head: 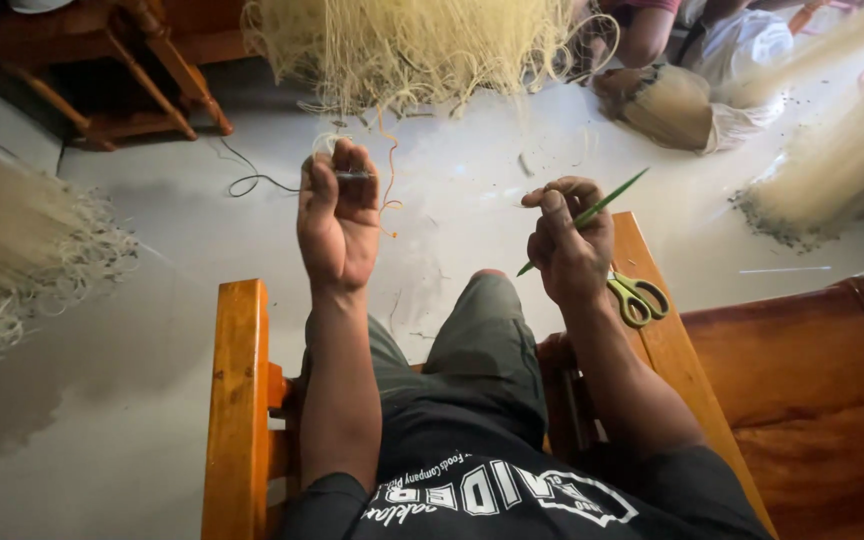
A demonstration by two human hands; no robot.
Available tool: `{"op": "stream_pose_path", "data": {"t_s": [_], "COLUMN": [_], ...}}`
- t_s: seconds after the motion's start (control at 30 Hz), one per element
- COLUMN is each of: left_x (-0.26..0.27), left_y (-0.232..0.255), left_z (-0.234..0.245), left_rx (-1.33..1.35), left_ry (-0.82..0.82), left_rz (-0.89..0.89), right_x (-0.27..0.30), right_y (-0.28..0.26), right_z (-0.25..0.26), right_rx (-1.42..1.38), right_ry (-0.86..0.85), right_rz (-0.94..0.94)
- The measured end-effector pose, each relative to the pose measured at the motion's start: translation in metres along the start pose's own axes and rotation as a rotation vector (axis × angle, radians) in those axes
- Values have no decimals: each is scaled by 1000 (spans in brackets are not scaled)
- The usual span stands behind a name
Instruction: Repairing and untangling fishing nets using a plastic netting needle and scissors
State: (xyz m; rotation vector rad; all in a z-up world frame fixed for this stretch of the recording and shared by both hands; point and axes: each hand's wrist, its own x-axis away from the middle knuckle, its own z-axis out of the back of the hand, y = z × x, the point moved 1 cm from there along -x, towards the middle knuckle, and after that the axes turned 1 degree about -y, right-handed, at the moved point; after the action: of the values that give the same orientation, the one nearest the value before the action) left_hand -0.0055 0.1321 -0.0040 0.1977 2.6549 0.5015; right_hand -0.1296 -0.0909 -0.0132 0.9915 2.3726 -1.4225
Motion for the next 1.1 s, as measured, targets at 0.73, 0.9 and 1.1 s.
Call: {"op": "stream_pose_path", "data": {"t_s": [0.73, 0.9, 1.1], "left_x": [18, 42, 39], "left_y": [-54, -67, -69], "left_z": [-3, -26, 3], "left_rx": [-90, -288, -33], "left_ry": [314, 430, 214], "left_rz": [102, -65, 153], "right_x": [-5, -15, -19], "right_y": [-36, -53, -56], "right_z": [4, 16, 19], "right_rx": [117, 219, 274], "right_ry": [9, 142, 148], "right_rz": [100, 135, 98]}}
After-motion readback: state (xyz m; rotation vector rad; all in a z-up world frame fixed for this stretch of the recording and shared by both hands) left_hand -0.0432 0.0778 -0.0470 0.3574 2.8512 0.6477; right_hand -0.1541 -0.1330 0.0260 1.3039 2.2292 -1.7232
